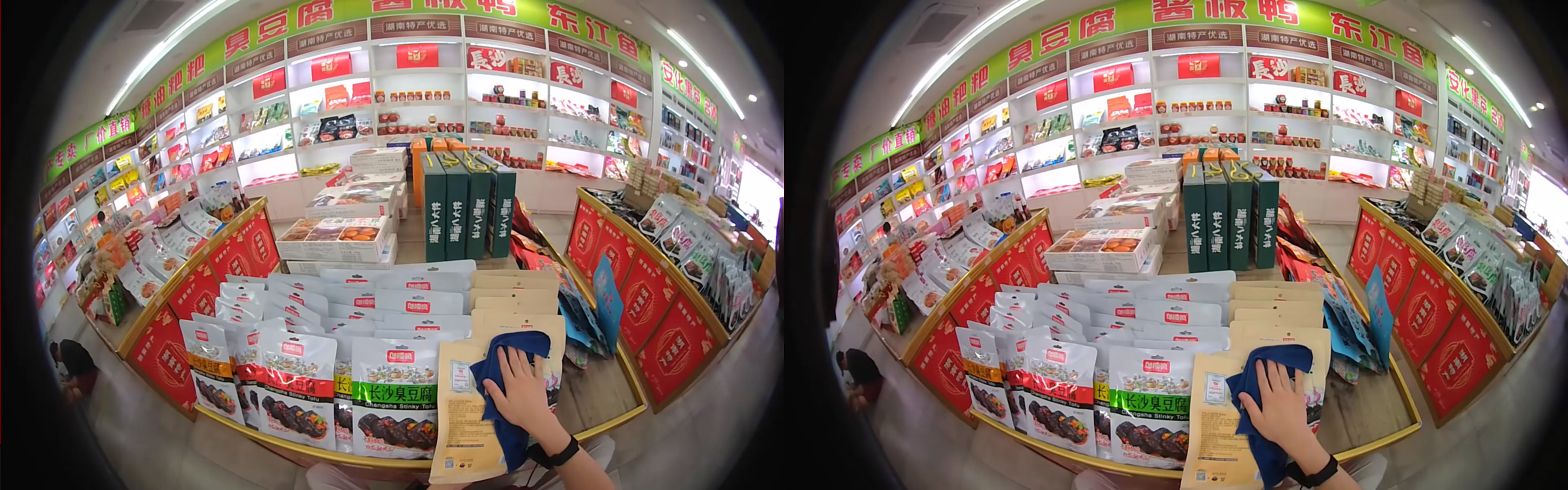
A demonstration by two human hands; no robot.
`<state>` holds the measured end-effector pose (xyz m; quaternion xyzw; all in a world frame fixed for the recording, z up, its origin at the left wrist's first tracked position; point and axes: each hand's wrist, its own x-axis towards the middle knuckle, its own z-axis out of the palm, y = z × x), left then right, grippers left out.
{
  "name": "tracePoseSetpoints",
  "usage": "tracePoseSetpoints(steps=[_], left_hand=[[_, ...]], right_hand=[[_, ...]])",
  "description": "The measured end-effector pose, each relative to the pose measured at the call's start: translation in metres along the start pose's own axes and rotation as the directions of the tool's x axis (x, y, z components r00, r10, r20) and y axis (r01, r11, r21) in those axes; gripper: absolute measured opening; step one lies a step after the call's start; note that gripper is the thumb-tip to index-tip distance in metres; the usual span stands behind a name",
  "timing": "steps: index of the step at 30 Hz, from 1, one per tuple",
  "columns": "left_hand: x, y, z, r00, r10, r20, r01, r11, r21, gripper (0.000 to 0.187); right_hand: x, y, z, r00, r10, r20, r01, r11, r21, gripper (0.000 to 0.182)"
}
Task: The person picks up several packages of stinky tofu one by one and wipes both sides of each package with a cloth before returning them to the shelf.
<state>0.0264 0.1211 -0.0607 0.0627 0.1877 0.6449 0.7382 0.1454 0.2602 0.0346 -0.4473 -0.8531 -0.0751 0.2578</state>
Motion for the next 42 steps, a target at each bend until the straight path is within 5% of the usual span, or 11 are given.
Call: tracePoseSetpoints(steps=[5,14,20,28,36,37,39,42], left_hand=[[0.001,-0.002,-0.001,1.000,-0.007,-0.004,0.007,1.000,-0.010,0.058],[0.004,-0.004,-0.002,1.000,-0.018,0.007,0.018,0.999,-0.030,0.057],[0.002,-0.006,-0.004,1.000,-0.013,0.013,0.014,0.999,-0.033,0.056],[-0.003,-0.005,-0.016,0.999,0.000,0.045,0.004,0.997,-0.082,0.055],[-0.003,-0.002,-0.036,0.994,0.033,0.108,-0.004,0.968,-0.252,0.055],[-0.002,-0.003,-0.042,0.994,0.024,0.108,0.004,0.968,-0.249,0.055],[0.004,-0.005,-0.058,0.994,0.059,0.088,-0.064,0.996,0.054,0.067],[0.003,-0.006,-0.053,0.992,0.062,0.105,-0.065,0.998,0.025,0.069]], right_hand=[[-0.031,-0.009,-0.010,0.999,0.004,0.032,-0.006,0.998,0.059,0.069],[-0.109,-0.078,-0.036,0.955,-0.239,0.178,0.193,0.950,0.244,0.080],[-0.075,-0.089,-0.029,0.921,-0.341,0.188,0.277,0.913,0.299,0.081],[-0.001,-0.040,-0.006,0.996,-0.094,-0.010,0.094,0.995,0.020,0.077],[-0.032,0.024,-0.010,0.998,0.030,-0.064,-0.035,0.996,-0.086,0.057],[-0.037,0.035,-0.010,0.996,0.041,-0.077,-0.050,0.992,-0.118,0.057],[-0.044,0.060,-0.012,0.985,0.132,-0.110,-0.143,0.985,-0.099,0.056],[-0.055,0.111,-0.013,0.925,0.254,-0.281,-0.330,0.905,-0.267,0.055]])
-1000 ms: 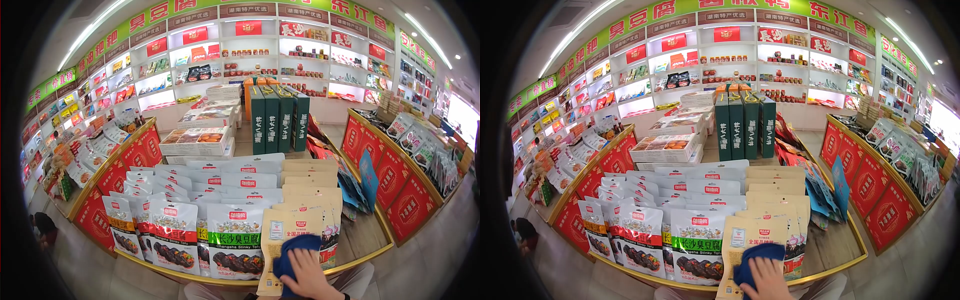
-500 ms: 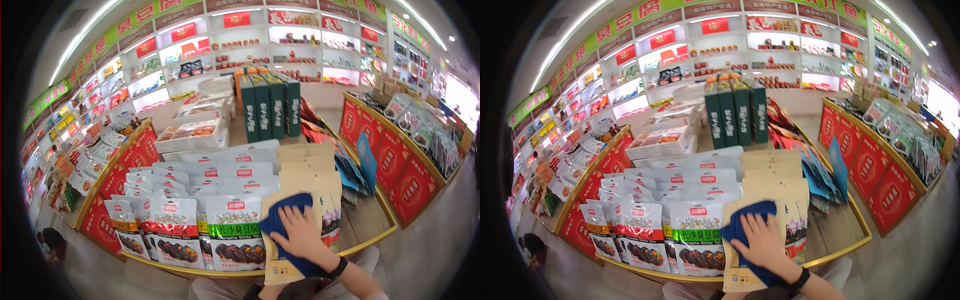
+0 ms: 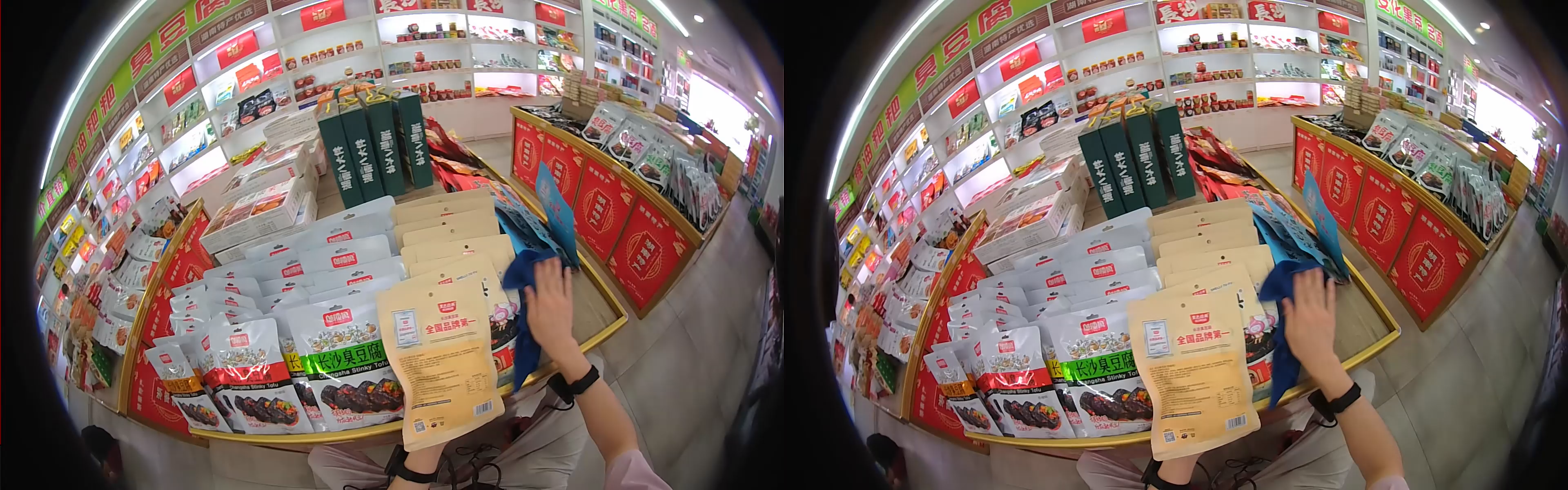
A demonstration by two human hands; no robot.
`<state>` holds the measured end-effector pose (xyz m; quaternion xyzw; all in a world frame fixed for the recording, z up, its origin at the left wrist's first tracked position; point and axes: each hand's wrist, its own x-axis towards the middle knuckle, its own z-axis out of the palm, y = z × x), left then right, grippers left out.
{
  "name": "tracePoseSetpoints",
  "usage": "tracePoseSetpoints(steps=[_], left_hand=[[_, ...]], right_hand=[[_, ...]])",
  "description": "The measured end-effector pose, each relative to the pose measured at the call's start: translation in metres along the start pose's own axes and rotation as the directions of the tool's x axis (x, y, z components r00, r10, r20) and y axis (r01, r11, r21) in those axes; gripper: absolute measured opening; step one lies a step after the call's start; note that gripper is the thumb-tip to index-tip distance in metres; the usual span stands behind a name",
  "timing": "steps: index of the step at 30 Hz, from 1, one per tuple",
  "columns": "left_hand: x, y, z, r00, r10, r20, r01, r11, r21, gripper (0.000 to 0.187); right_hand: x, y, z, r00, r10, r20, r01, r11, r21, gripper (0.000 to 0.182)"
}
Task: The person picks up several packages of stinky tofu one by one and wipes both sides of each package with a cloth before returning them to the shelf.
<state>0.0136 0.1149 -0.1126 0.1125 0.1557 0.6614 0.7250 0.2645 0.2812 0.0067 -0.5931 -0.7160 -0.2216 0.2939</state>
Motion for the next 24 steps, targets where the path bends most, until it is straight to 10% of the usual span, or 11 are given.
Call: tracePoseSetpoints(steps=[3,5,6,8,10,12,17,21,24], left_hand=[[-0.005,0.003,0.011,0.999,-0.005,0.047,0.009,0.997,-0.080,0.070],[-0.008,0.005,0.019,0.995,-0.008,0.101,0.021,0.992,-0.122,0.071],[-0.008,0.007,0.027,0.990,-0.013,0.141,0.034,0.988,-0.150,0.071],[-0.010,0.008,0.043,0.971,-0.030,0.236,0.050,0.995,-0.081,0.072],[-0.010,0.002,0.053,0.985,-0.039,0.169,-0.010,0.960,0.281,0.080],[-0.011,0.000,0.109,0.959,0.064,0.278,-0.255,0.624,0.739,0.086],[-0.004,0.017,0.197,0.924,-0.079,0.374,-0.371,0.048,0.927,0.090],[0.001,0.018,0.233,0.860,-0.140,0.490,-0.492,-0.480,0.726,0.076],[0.015,0.017,0.235,0.889,-0.331,0.315,-0.440,-0.432,0.788,0.072]], right_hand=[[-0.011,0.040,0.006,0.987,0.158,-0.021,-0.159,0.986,-0.044,0.058],[-0.021,0.049,-0.012,0.853,0.349,0.389,-0.315,0.937,-0.149,0.063],[-0.028,0.048,-0.017,0.870,0.361,0.335,-0.331,0.933,-0.144,0.061],[-0.033,0.037,-0.042,0.932,0.217,0.291,-0.311,0.890,0.334,0.055],[-0.032,-0.006,-0.095,0.810,0.071,0.582,-0.549,0.437,0.712,0.070],[-0.055,-0.029,-0.104,0.764,-0.246,0.597,-0.631,-0.094,0.770,0.097],[-0.069,-0.033,-0.121,0.763,-0.266,0.590,-0.646,-0.341,0.683,0.105],[-0.102,-0.001,-0.124,0.715,-0.260,0.649,-0.690,-0.408,0.597,0.103],[-0.112,0.002,-0.127,0.649,-0.102,0.754,-0.724,-0.388,0.571,0.062]])
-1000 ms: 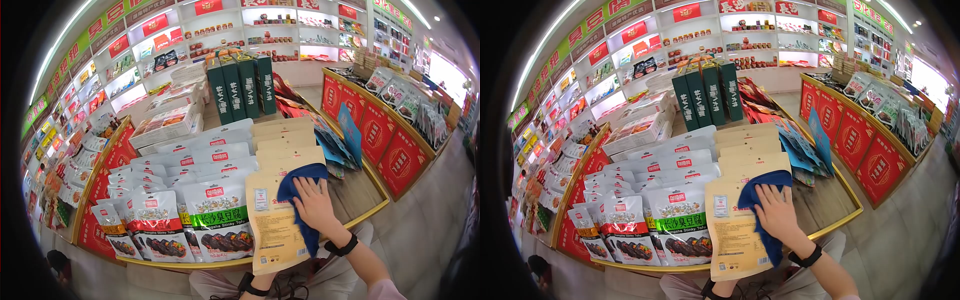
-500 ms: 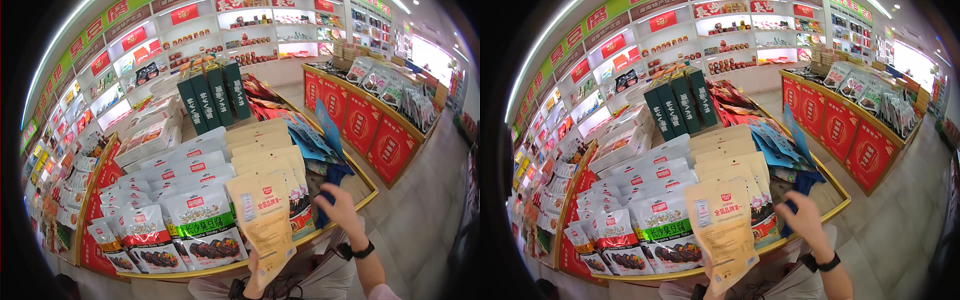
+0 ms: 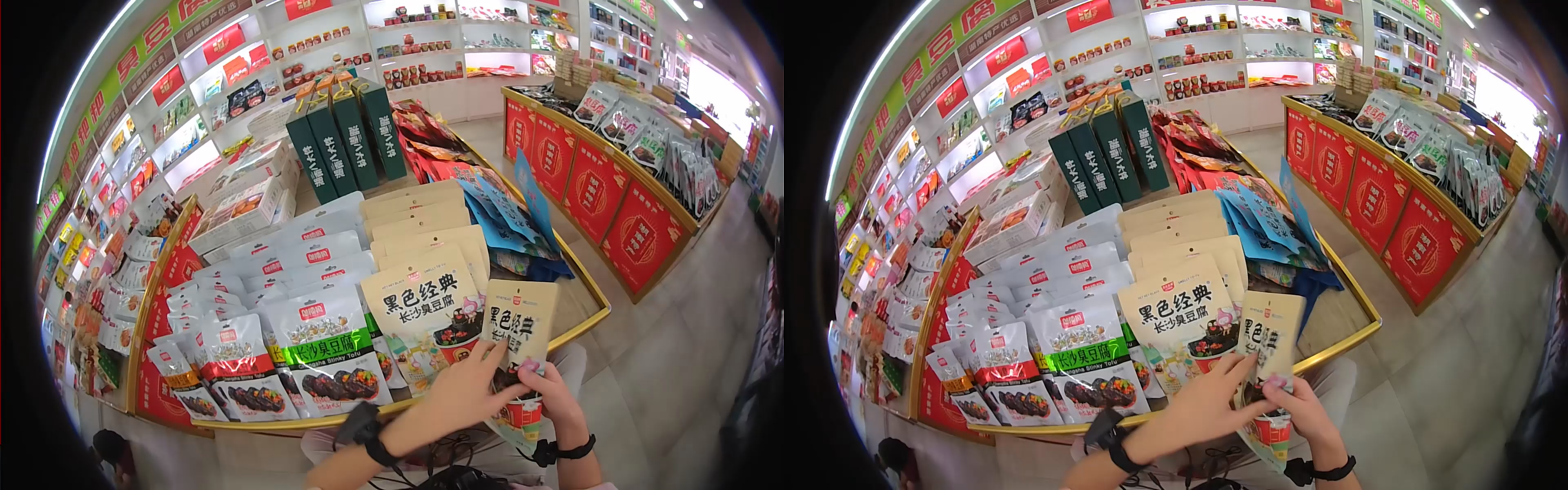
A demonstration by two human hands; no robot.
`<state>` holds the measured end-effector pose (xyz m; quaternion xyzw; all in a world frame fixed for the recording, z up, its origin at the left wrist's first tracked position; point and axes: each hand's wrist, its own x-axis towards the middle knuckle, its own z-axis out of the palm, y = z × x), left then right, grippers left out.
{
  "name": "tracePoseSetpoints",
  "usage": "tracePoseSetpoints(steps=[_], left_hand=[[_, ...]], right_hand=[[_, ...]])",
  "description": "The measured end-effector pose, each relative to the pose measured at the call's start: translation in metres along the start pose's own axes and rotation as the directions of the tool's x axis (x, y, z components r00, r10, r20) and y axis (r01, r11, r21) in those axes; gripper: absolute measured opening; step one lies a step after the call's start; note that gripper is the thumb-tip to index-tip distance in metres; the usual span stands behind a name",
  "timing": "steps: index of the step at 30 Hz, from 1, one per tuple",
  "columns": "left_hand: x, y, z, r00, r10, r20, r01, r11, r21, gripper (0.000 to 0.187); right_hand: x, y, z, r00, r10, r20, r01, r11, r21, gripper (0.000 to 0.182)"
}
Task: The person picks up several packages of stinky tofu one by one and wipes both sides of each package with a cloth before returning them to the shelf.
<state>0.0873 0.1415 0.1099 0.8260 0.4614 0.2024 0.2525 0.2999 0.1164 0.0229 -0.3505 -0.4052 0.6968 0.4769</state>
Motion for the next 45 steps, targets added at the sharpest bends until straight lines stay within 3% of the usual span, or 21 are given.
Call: tracePoseSetpoints(steps=[1,2,3,4,5,6,7,8,10,14,19,23,25,28,29,31,33,35,38,42,45], left_hand=[[0.009,-0.010,-0.001,0.993,0.028,0.116,-0.021,0.998,-0.062,0.068],[0.017,-0.028,-0.001,0.989,0.132,0.067,-0.127,0.989,-0.078,0.056],[0.027,-0.023,-0.024,0.992,-0.004,0.129,0.004,1.000,0.002,0.048],[0.040,-0.035,-0.037,0.998,-0.026,0.065,0.027,0.999,-0.017,0.044],[0.054,-0.054,-0.044,0.984,0.015,-0.176,-0.003,0.998,0.069,0.045],[0.070,-0.074,-0.051,0.912,0.075,-0.403,-0.012,0.987,0.157,0.046],[0.088,-0.092,-0.064,0.844,0.131,-0.519,0.040,0.951,0.305,0.049],[0.104,-0.110,-0.077,0.760,0.208,-0.616,0.110,0.893,0.437,0.052],[0.122,-0.135,-0.090,0.756,0.120,-0.644,0.292,0.818,0.496,0.063],[0.134,-0.164,-0.091,0.822,0.030,-0.568,0.249,0.879,0.407,0.072],[0.137,-0.167,-0.089,0.788,0.110,-0.606,0.226,0.863,0.451,0.078],[0.138,-0.155,-0.098,0.787,0.064,-0.614,0.260,0.867,0.425,0.079],[0.134,-0.146,-0.104,0.842,0.127,-0.525,0.051,0.949,0.312,0.079],[0.122,-0.132,-0.104,0.868,0.116,-0.482,-0.052,0.988,0.145,0.070],[0.122,-0.138,-0.102,0.870,0.115,-0.479,-0.051,0.988,0.144,0.070],[0.123,-0.151,-0.098,0.936,0.157,-0.316,-0.061,0.954,0.295,0.058],[0.111,-0.130,-0.105,0.967,0.074,-0.243,-0.018,0.974,0.225,0.050],[0.101,-0.119,-0.101,0.986,-0.006,-0.165,0.033,0.987,0.158,0.044],[0.084,-0.111,-0.092,0.921,0.307,-0.238,-0.239,0.931,0.278,0.024],[0.057,-0.082,-0.094,0.876,0.411,-0.252,-0.318,0.885,0.339,0.026],[0.044,-0.072,-0.096,0.882,0.410,-0.230,-0.313,0.877,0.365,0.024]], right_hand=[[0.001,0.002,-0.008,0.990,0.067,-0.125,-0.060,0.996,0.059,0.048],[-0.005,-0.005,-0.013,0.983,0.071,-0.167,-0.066,0.997,0.037,0.029],[-0.010,-0.008,-0.016,0.983,0.079,-0.167,-0.075,0.997,0.032,0.029],[-0.014,-0.011,-0.019,0.957,0.041,-0.287,-0.044,0.999,-0.001,0.030],[-0.019,-0.012,-0.022,0.914,-0.001,-0.405,-0.015,0.999,-0.036,0.031],[-0.020,-0.002,-0.041,0.922,-0.072,-0.380,0.019,0.990,-0.142,0.032],[-0.026,0.001,-0.046,0.919,-0.070,-0.387,0.014,0.989,-0.147,0.032],[-0.031,0.002,-0.050,0.900,-0.087,-0.427,0.007,0.983,-0.184,0.033],[-0.041,0.005,-0.059,0.874,-0.113,-0.472,0.004,0.974,-0.226,0.034],[-0.063,0.003,-0.063,0.856,-0.176,-0.486,-0.018,0.930,-0.368,0.035],[-0.071,0.007,-0.069,0.880,-0.195,-0.433,-0.020,0.896,-0.445,0.035],[-0.071,0.004,-0.063,0.882,-0.206,-0.423,-0.025,0.877,-0.480,0.035],[-0.071,0.006,-0.063,0.879,-0.212,-0.426,-0.030,0.868,-0.495,0.034],[-0.072,0.007,-0.065,0.879,-0.223,-0.421,-0.028,0.857,-0.515,0.033],[-0.071,-0.003,-0.058,0.871,-0.299,-0.390,0.022,0.817,-0.576,0.032],[-0.069,-0.023,-0.052,0.858,-0.370,-0.356,0.069,0.770,-0.634,0.031],[-0.067,-0.044,-0.054,0.816,-0.486,-0.314,0.063,0.615,-0.786,0.029],[-0.062,-0.075,-0.042,0.770,-0.558,-0.309,0.070,0.556,-0.828,0.027],[-0.042,-0.120,-0.026,0.606,-0.762,-0.228,0.190,0.417,-0.889,0.024],[0.010,-0.179,0.003,0.406,-0.914,0.020,0.412,0.164,-0.896,0.023],[0.050,-0.204,0.019,0.405,-0.912,0.072,0.506,0.158,-0.848,0.026]])
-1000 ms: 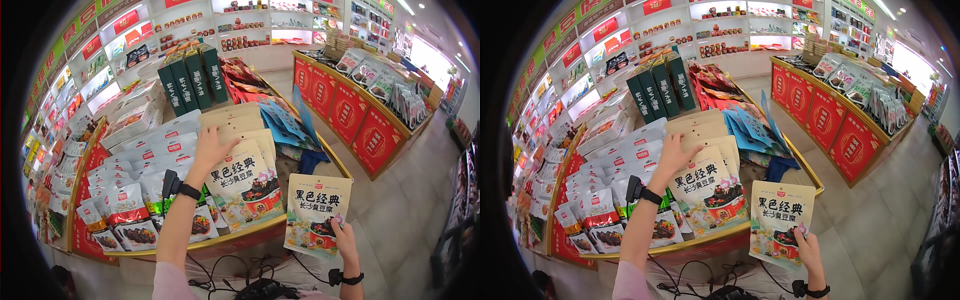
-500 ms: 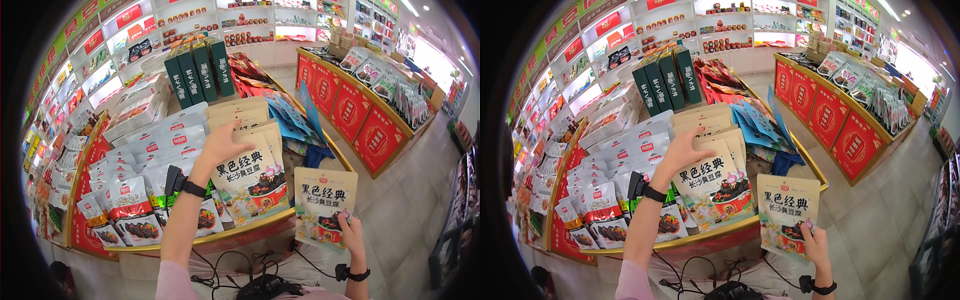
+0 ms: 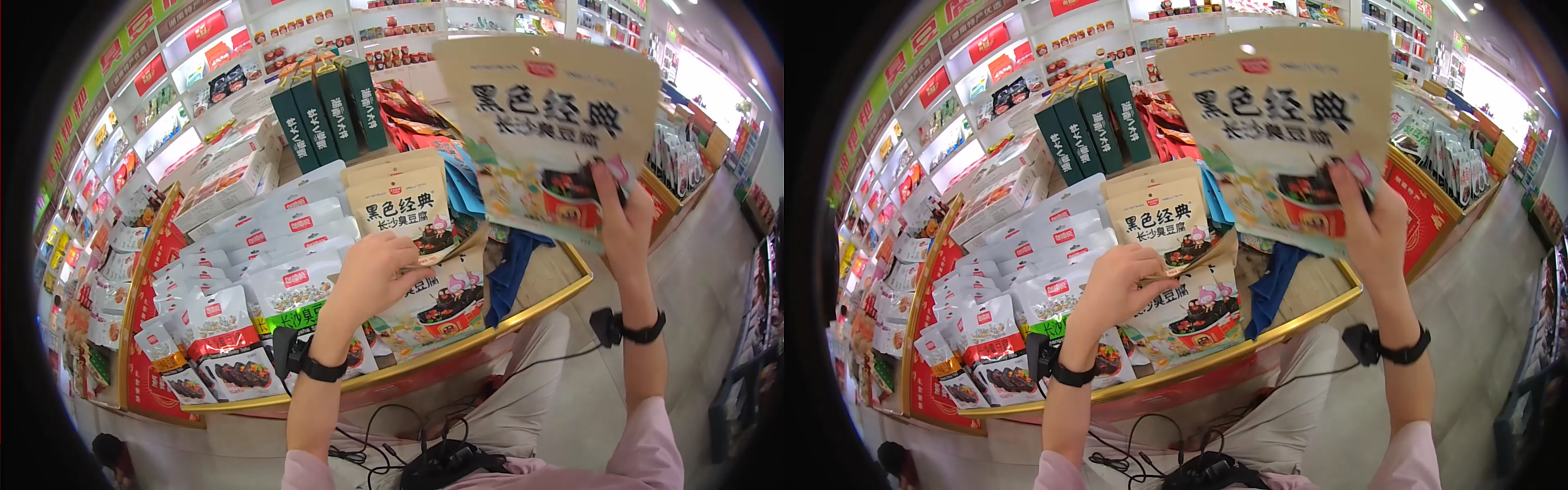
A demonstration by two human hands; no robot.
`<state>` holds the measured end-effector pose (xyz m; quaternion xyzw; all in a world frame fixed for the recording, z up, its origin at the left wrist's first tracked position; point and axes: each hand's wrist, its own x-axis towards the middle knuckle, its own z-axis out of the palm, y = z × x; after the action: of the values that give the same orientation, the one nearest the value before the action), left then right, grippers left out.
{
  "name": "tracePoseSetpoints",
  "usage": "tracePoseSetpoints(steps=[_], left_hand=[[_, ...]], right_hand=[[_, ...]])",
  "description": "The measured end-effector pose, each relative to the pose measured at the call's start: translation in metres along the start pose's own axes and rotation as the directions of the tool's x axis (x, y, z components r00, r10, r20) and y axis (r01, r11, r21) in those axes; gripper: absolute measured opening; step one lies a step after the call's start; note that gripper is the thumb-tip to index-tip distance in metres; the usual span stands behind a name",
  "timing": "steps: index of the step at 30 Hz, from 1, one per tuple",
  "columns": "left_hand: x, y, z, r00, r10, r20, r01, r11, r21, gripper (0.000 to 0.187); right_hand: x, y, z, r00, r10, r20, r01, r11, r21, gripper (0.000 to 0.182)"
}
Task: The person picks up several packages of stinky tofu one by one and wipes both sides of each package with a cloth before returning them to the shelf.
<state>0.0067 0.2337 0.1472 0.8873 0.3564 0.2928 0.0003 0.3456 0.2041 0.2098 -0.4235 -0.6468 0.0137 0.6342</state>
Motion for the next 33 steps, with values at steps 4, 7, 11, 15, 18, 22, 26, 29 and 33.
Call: tracePoseSetpoints(steps=[4,7,11,15,18,22,26,29,33], left_hand=[[-0.008,0.011,-0.010,0.999,0.043,-0.004,-0.043,0.997,-0.056,0.022],[-0.012,0.016,-0.016,0.998,0.062,-0.020,-0.064,0.983,-0.174,0.019],[-0.018,0.015,-0.016,0.998,0.053,-0.042,-0.058,0.987,-0.150,0.020],[-0.021,0.012,-0.014,0.995,0.051,-0.081,-0.066,0.978,-0.197,0.021],[-0.021,0.015,-0.016,0.997,0.040,-0.059,-0.050,0.982,-0.184,0.022],[-0.018,0.014,-0.016,0.997,0.063,-0.053,-0.070,0.989,-0.130,0.023],[-0.015,0.012,-0.011,0.991,0.074,-0.114,-0.085,0.991,-0.100,0.027],[-0.012,0.015,-0.009,0.988,0.055,-0.143,-0.056,0.998,-0.006,0.032],[-0.017,0.015,-0.009,0.994,0.049,-0.099,-0.043,0.997,0.059,0.034]], right_hand=[[0.030,0.028,0.053,0.987,-0.015,0.159,-0.027,0.965,0.263,0.027],[0.020,0.055,0.104,0.925,0.101,0.366,-0.278,0.837,0.471,0.025],[-0.022,0.110,0.151,0.525,0.294,0.799,-0.457,0.889,-0.027,0.024],[-0.106,0.179,0.174,0.427,0.221,0.877,-0.673,0.725,0.146,0.028],[-0.122,0.175,0.168,0.409,0.236,0.881,-0.722,0.674,0.155,0.036],[-0.127,0.184,0.174,0.441,0.285,0.851,-0.675,0.731,0.105,0.028],[-0.124,0.184,0.180,0.306,0.340,0.889,-0.801,0.597,0.048,0.026],[-0.137,0.191,0.193,0.387,0.333,0.860,-0.857,0.473,0.203,0.024],[-0.143,0.209,0.191,0.672,0.255,0.695,-0.510,0.840,0.185,0.021]])
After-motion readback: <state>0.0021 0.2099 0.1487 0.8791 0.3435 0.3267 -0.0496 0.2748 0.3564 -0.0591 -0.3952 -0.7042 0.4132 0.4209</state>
